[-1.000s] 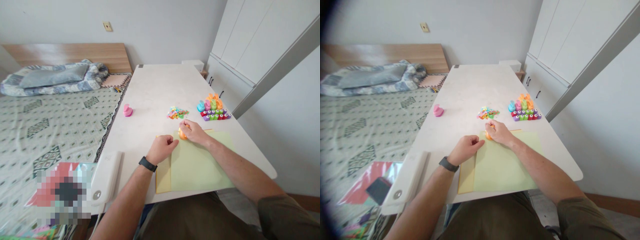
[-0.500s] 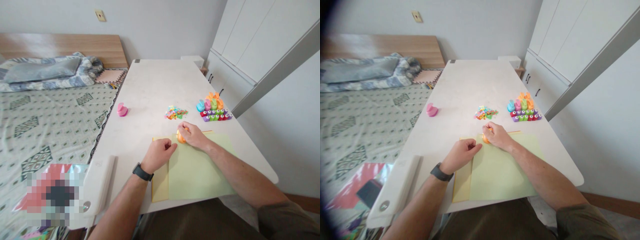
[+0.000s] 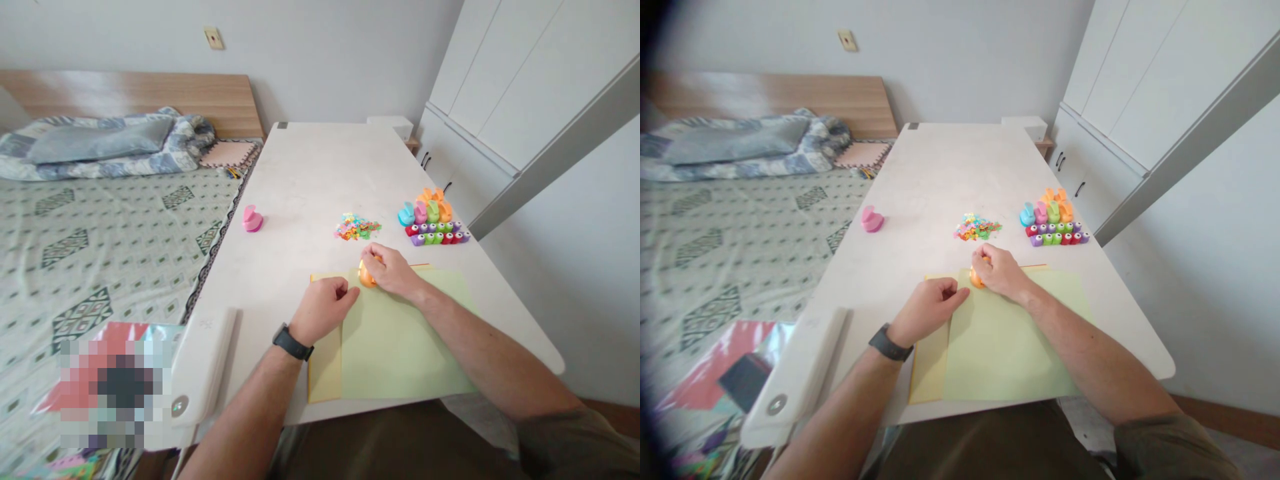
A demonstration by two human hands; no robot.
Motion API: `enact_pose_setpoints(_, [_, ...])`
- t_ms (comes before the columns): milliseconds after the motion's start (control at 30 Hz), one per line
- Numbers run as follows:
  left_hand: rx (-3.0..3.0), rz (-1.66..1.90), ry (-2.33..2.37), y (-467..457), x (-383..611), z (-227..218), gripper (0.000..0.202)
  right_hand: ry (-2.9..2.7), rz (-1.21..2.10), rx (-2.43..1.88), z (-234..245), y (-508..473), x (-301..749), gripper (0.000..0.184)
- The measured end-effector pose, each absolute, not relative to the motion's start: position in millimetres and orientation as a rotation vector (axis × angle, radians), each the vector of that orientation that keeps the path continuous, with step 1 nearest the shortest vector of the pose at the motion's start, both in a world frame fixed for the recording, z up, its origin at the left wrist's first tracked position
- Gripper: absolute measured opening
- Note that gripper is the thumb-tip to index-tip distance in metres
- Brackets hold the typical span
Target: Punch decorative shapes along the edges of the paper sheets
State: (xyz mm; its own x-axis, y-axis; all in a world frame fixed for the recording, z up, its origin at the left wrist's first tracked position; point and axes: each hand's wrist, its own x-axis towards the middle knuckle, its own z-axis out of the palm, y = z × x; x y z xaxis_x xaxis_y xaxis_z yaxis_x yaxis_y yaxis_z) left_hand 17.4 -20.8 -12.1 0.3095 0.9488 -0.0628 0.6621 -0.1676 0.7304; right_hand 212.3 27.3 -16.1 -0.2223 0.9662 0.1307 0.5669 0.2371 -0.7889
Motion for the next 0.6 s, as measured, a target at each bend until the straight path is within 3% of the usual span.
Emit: enact_pose_setpoints(600, [1.901,0.54,1.42,-21.2,18.7,-13.2,0.04,-1.86,0.784,-1.433,-12.7,27.9,209.9,0.019])
